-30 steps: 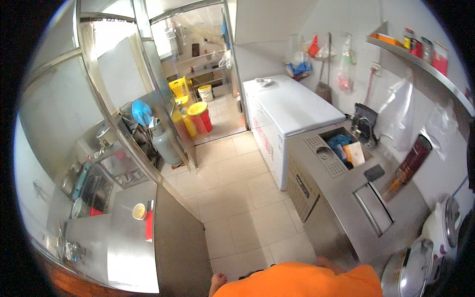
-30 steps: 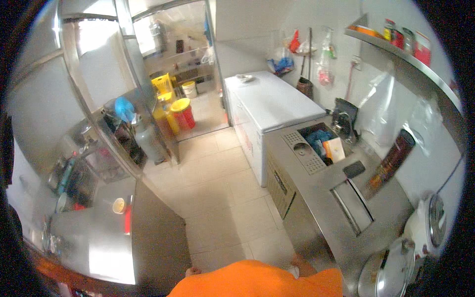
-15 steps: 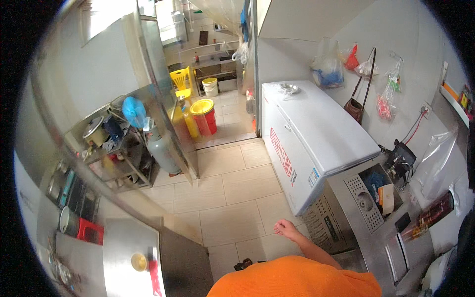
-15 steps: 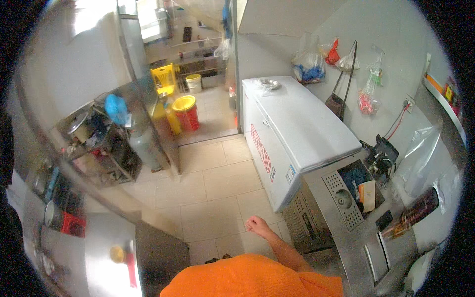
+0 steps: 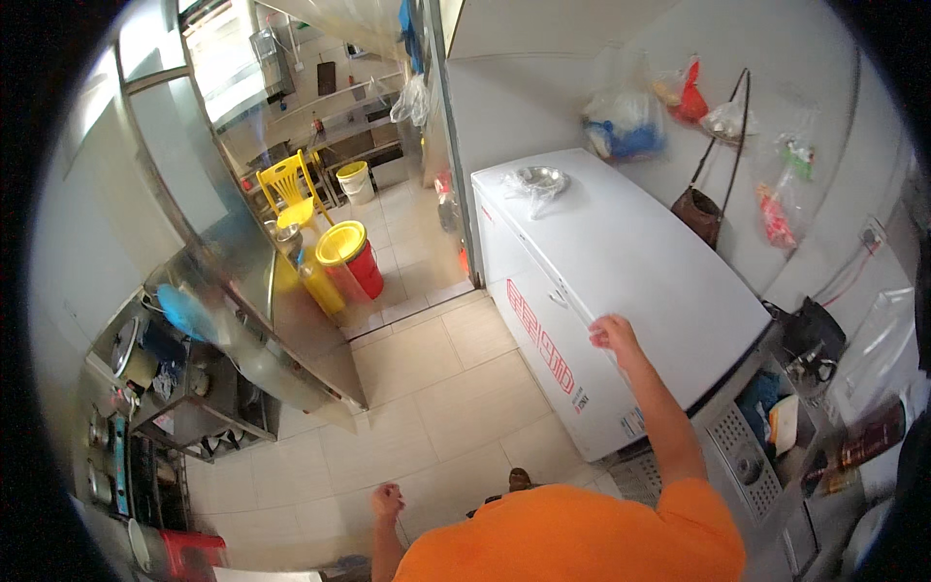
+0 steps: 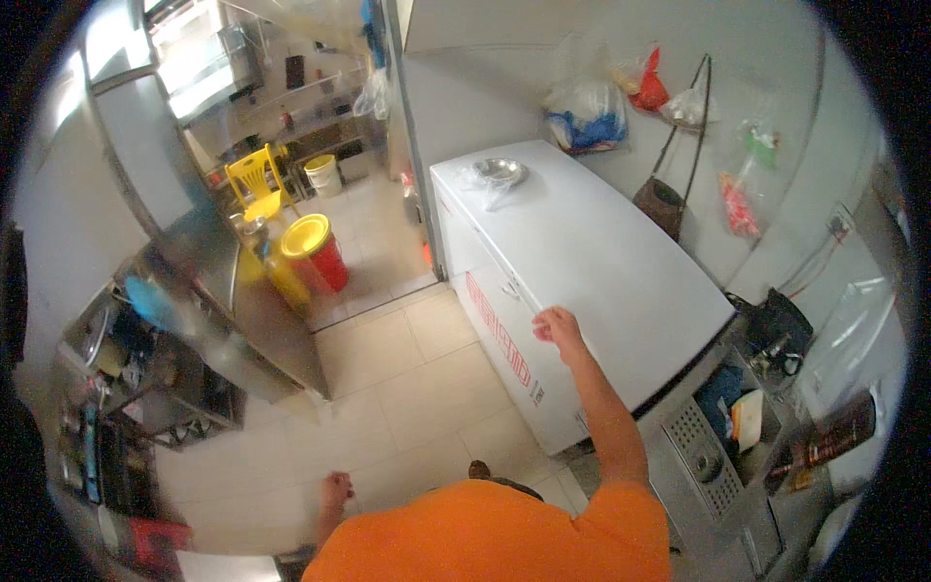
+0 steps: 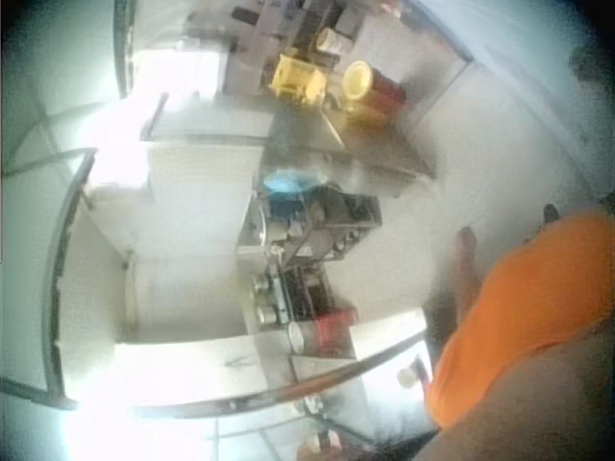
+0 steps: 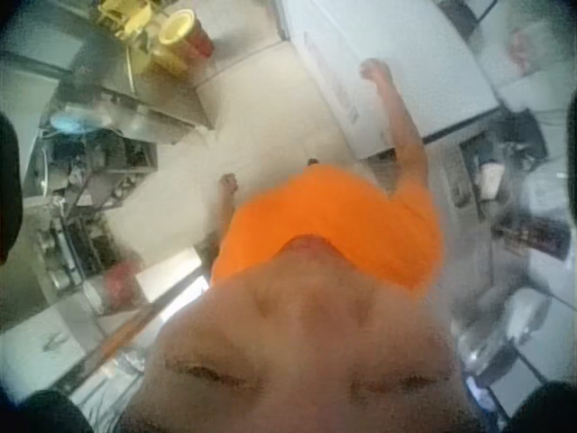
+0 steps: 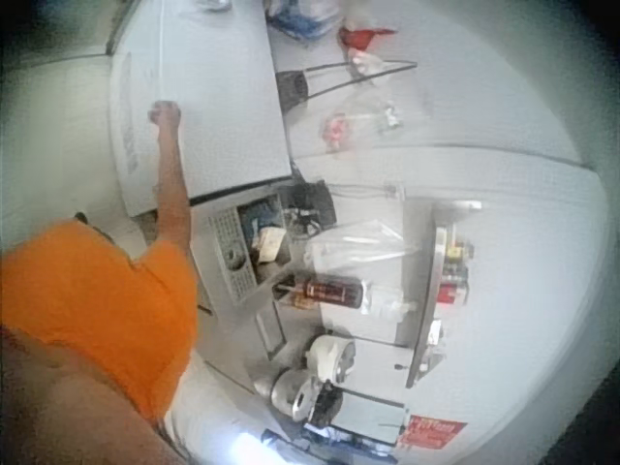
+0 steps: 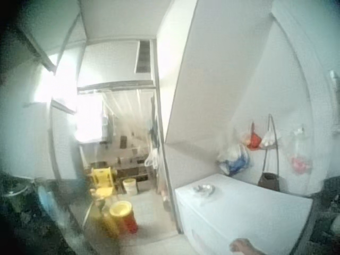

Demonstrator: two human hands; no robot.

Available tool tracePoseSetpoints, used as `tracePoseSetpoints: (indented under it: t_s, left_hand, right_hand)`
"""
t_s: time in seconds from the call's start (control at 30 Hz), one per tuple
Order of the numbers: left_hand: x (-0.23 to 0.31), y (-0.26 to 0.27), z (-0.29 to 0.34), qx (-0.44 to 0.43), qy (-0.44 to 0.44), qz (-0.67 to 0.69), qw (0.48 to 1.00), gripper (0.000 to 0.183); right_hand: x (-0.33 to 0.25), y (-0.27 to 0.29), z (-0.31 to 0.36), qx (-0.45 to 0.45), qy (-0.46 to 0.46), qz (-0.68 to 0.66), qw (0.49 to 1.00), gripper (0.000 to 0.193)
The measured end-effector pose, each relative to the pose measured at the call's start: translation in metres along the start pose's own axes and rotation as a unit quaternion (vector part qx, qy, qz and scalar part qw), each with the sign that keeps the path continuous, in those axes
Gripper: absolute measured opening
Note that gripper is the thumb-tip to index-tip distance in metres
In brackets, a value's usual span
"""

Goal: The person scoops a meat mixture from a large bowl using a spoon and places it onto square dumpling wrappers. They fold each wrapper over the filling to form a dumpling and set it aside. The process repeats with multiple dumplings.

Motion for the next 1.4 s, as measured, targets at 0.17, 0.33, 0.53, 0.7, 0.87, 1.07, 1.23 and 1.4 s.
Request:
tracePoseSetpoints:
  t_s: [0.17,0.33,0.53,0.7,0.87,1.07,1.23,1.4]
  left_hand:
    - [-0.039,-0.019,-0.002,-0.030,0.156,-0.125,0.979,0.020]
    - [-0.024,-0.030,-0.072,-0.016,0.239,-0.134,0.962,0.019]
    - [0.049,-0.015,-0.216,0.004,0.236,-0.132,0.963,0.018]
    - [0.217,0.006,-0.412,0.039,0.081,-0.186,0.978,0.017]
    - [0.445,-0.076,-0.578,-0.013,-0.135,0.022,0.991,0.008]
    - [0.475,-0.224,-0.613,-0.149,-0.090,0.082,0.981,0.008]
    - [0.374,-0.265,-0.601,-0.141,0.097,-0.142,0.975,0.006]
    - [0.373,-0.252,-0.630,-0.116,0.155,-0.170,0.966,0.006]
  right_hand:
    - [-0.062,-0.041,-0.169,0.027,0.033,-0.077,0.996,0.019]
    - [-0.111,-0.065,-0.328,0.095,0.017,-0.044,0.994,0.020]
    - [-0.101,-0.044,-0.455,0.182,-0.055,-0.127,0.974,0.013]
    - [-0.080,-0.017,-0.529,0.268,-0.116,-0.016,0.956,0.017]
    - [-0.099,0.022,-0.601,0.311,-0.119,0.306,0.892,0.042]
    - [-0.109,0.025,-0.655,0.300,-0.141,0.508,0.795,0.042]
    - [-0.125,0.035,-0.676,0.253,-0.095,0.580,0.768,0.029]
    - [-0.149,0.051,-0.661,0.298,-0.051,0.503,0.810,0.025]
Point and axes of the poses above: each hand's wrist, its own z-axis away from the middle knuckle, its own y-axis out of the back of the hand, x = y × z, the point moved 10 cm from there along -z, towards the middle knuckle, and after that the axes turned 11 degrees about z, right-handed, at the moved point
